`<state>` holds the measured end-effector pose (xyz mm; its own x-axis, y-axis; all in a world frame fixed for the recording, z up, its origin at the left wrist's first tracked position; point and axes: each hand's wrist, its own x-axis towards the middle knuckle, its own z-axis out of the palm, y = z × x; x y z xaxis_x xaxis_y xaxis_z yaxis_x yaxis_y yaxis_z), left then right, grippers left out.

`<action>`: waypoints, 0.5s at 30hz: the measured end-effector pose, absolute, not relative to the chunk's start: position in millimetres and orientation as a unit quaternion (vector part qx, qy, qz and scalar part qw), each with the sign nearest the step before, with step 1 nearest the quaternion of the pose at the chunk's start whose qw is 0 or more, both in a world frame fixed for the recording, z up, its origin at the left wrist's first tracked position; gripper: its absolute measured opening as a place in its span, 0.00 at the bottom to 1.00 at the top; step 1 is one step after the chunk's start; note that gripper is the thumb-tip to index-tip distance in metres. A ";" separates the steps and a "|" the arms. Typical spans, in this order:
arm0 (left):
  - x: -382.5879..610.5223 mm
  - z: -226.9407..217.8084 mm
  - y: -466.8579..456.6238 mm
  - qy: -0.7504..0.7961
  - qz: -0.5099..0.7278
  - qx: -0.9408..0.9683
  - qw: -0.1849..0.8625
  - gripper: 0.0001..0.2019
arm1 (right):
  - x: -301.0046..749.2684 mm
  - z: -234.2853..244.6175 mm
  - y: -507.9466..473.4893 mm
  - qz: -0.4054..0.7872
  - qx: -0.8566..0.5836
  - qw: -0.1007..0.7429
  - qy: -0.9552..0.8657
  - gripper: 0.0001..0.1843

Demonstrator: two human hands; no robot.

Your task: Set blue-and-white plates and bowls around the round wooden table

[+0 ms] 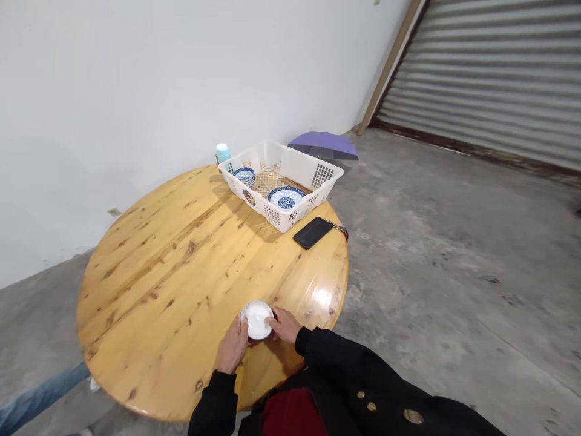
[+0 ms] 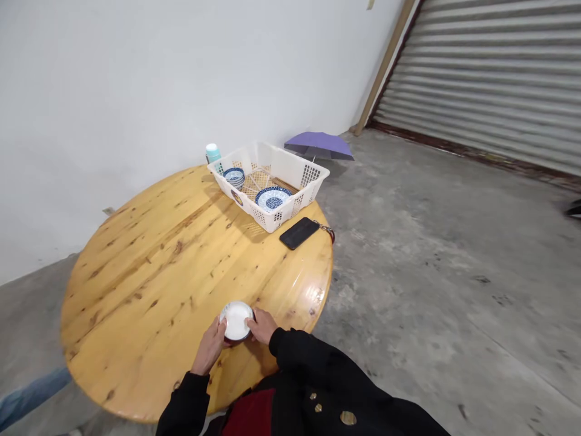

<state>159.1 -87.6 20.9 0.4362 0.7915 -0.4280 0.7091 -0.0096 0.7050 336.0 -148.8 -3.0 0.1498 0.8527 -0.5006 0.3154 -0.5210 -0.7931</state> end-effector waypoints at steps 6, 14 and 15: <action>189.9 29.5 -125.5 0.564 0.088 0.643 0.511 0.28 | 371.2 -1.4 -165.1 0.404 -0.718 0.259 -0.504 0.03; 317.3 52.3 -181.1 0.592 0.106 0.579 0.550 0.38 | 512.4 37.2 -207.0 0.377 -0.695 0.189 -0.583 0.06; 335.0 56.7 -186.3 0.591 0.106 0.576 0.555 0.38 | 530.7 42.1 -211.3 0.381 -0.693 0.187 -0.583 0.06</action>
<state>335.0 -186.3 56.7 0.2783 0.7982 -0.5343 0.5634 0.3149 0.7639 530.7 -211.3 42.1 0.0303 0.9505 -0.3094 0.6656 -0.2501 -0.7032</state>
